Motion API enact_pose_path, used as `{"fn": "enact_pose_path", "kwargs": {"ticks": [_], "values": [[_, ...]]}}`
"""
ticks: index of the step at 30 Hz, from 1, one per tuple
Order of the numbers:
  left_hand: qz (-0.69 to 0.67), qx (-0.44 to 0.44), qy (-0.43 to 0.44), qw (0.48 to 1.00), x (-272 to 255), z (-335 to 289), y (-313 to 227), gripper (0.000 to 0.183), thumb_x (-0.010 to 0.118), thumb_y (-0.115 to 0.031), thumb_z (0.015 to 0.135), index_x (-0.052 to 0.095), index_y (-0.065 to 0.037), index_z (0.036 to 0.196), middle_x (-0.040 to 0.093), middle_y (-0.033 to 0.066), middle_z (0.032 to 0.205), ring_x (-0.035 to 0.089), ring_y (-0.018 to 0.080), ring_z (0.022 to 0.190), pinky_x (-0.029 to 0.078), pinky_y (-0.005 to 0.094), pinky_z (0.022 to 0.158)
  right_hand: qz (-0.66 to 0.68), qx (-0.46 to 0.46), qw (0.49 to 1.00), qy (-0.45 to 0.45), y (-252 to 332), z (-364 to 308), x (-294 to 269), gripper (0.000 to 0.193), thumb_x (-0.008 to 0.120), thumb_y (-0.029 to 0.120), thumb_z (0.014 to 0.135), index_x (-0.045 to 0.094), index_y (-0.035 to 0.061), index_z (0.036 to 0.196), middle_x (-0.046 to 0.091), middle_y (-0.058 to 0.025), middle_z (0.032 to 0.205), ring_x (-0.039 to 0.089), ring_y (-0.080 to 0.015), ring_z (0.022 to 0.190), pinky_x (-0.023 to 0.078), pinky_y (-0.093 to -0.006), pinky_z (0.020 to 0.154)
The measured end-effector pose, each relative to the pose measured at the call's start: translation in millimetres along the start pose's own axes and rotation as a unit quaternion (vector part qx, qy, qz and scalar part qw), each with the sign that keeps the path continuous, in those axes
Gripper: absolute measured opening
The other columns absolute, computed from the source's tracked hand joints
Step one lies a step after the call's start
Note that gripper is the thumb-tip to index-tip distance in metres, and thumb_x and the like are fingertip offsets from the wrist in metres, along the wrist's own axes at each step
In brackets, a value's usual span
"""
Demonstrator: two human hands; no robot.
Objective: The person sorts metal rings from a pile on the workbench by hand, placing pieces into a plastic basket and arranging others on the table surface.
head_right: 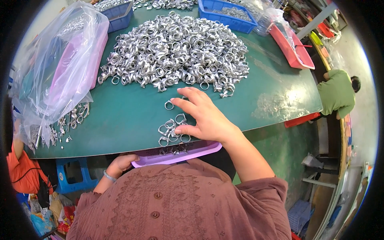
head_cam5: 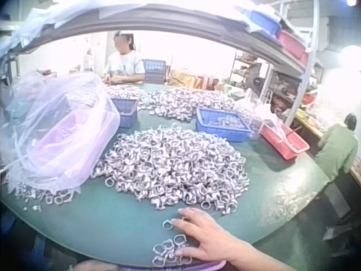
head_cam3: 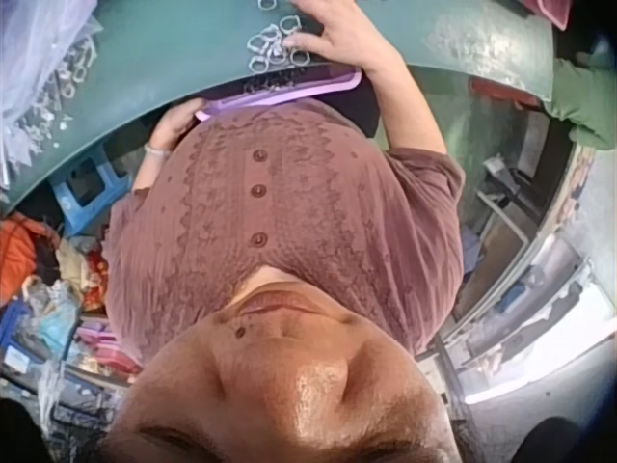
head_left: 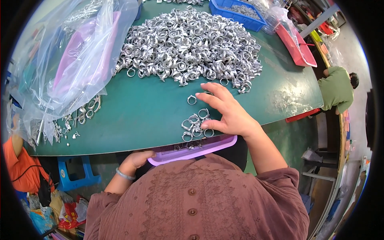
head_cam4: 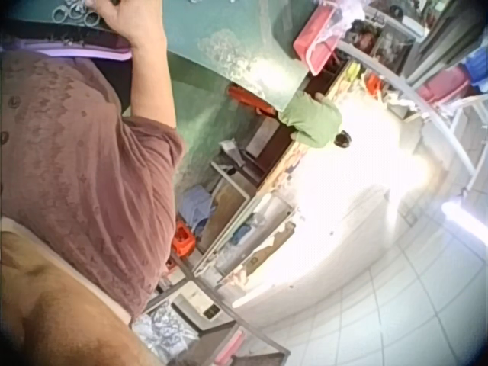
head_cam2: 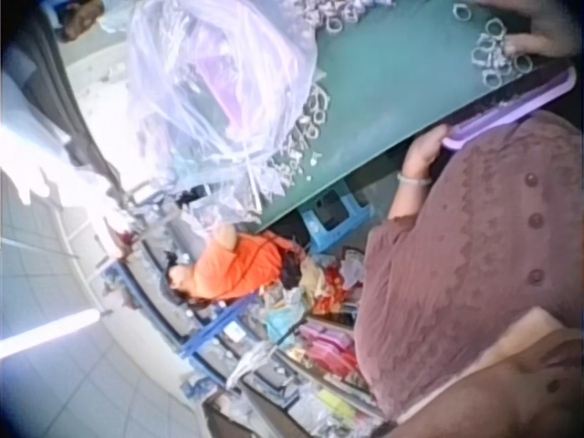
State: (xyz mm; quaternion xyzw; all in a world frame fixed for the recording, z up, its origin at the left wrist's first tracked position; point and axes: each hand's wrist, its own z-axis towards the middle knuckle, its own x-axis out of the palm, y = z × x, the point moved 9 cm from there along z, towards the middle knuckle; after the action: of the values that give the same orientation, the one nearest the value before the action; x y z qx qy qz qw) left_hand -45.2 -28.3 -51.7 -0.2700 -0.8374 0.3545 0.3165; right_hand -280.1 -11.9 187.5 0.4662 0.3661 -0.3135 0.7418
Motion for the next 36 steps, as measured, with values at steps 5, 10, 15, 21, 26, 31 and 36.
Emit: {"fn": "enact_pose_path", "kwargs": {"ticks": [5, 10, 15, 21, 26, 31, 36], "values": [[-0.014, 0.009, 0.001, 1.0, 7, -3, -11, 0.046, 0.051, 0.003, 0.068, 0.052, 0.007, 0.114, 0.058, 0.0156, 0.109, 0.058, 0.025, 0.095, 0.048, 0.0329, 0.082, -0.001, 0.051, 0.999, 0.013, -12, -3, 14, 0.06, 0.071, 0.028, 0.074, 0.047, 0.0071, 0.125, 0.041, -0.0155, 0.132, 0.037, -0.0348, 0.124, 0.033, -0.0416, 0.101], [-0.046, 0.031, -0.002, 0.998, 9, -5, -16, 0.049, 0.05, 0.004, 0.066, 0.051, 0.007, 0.115, 0.058, 0.0163, 0.11, 0.058, 0.026, 0.096, 0.049, 0.0343, 0.082, 0.088, 0.095, 0.99, -0.051, -23, -8, 3, 0.046, 0.061, 0.011, 0.082, 0.047, 0.005, 0.125, 0.046, -0.0164, 0.128, 0.045, -0.0322, 0.118, 0.036, -0.0368, 0.099], [-0.048, 0.039, 0.006, 0.998, 10, -5, -18, 0.054, 0.049, 0.003, 0.065, 0.048, 0.006, 0.118, 0.057, 0.0164, 0.111, 0.058, 0.0266, 0.098, 0.048, 0.0344, 0.083, 0.163, 0.15, 0.967, -0.127, -39, -13, -7, 0.033, 0.047, 0.004, 0.089, 0.05, 0.0021, 0.122, 0.056, -0.014, 0.118, 0.054, -0.0249, 0.109, 0.04, -0.0303, 0.094], [-0.038, 0.039, 0.002, 0.999, 11, -6, -18, 0.057, 0.05, 0.002, 0.063, 0.046, 0.005, 0.12, 0.055, 0.016, 0.113, 0.057, 0.0268, 0.099, 0.047, 0.0343, 0.083, 0.252, 0.169, 0.946, -0.116, -53, -17, 6, 0.036, 0.04, 0.004, 0.092, 0.044, -0.0017, 0.127, 0.052, -0.0106, 0.125, 0.047, -0.0192, 0.118, 0.032, -0.0312, 0.102], [-0.04, 0.035, 0.004, 0.999, 12, -7, -19, 0.058, 0.05, 0.001, 0.063, 0.046, 0.005, 0.12, 0.055, 0.0156, 0.112, 0.056, 0.0259, 0.1, 0.047, 0.0332, 0.083, 0.203, 0.094, 0.972, -0.077, -26, 0, 10, 0.036, 0.049, 0.01, 0.089, 0.049, 0.0039, 0.124, 0.049, -0.015, 0.126, 0.047, -0.0295, 0.117, 0.036, -0.0354, 0.099], [-0.038, 0.037, 0.005, 0.999, 18, -12, -28, 0.056, 0.05, 0.0, 0.063, 0.048, 0.005, 0.119, 0.056, 0.0146, 0.112, 0.056, 0.0255, 0.1, 0.047, 0.0331, 0.084, 0.009, -0.071, 0.997, 0.041, 23, 10, 28, 0.04, 0.061, 0.029, 0.084, 0.056, 0.0049, 0.115, 0.052, -0.0144, 0.122, 0.042, -0.0357, 0.12, 0.032, -0.0424, 0.1], [-0.034, 0.051, 0.006, 0.998, 17, -11, -28, 0.055, 0.051, 0.0, 0.063, 0.049, 0.004, 0.119, 0.056, 0.0138, 0.111, 0.056, 0.0245, 0.099, 0.047, 0.0326, 0.082, 0.181, 0.036, 0.983, -0.009, 4, 21, 13, 0.027, 0.065, 0.016, 0.08, 0.061, 0.0046, 0.104, 0.063, -0.0112, 0.098, 0.057, -0.028, 0.096, 0.046, -0.037, 0.082]]}}
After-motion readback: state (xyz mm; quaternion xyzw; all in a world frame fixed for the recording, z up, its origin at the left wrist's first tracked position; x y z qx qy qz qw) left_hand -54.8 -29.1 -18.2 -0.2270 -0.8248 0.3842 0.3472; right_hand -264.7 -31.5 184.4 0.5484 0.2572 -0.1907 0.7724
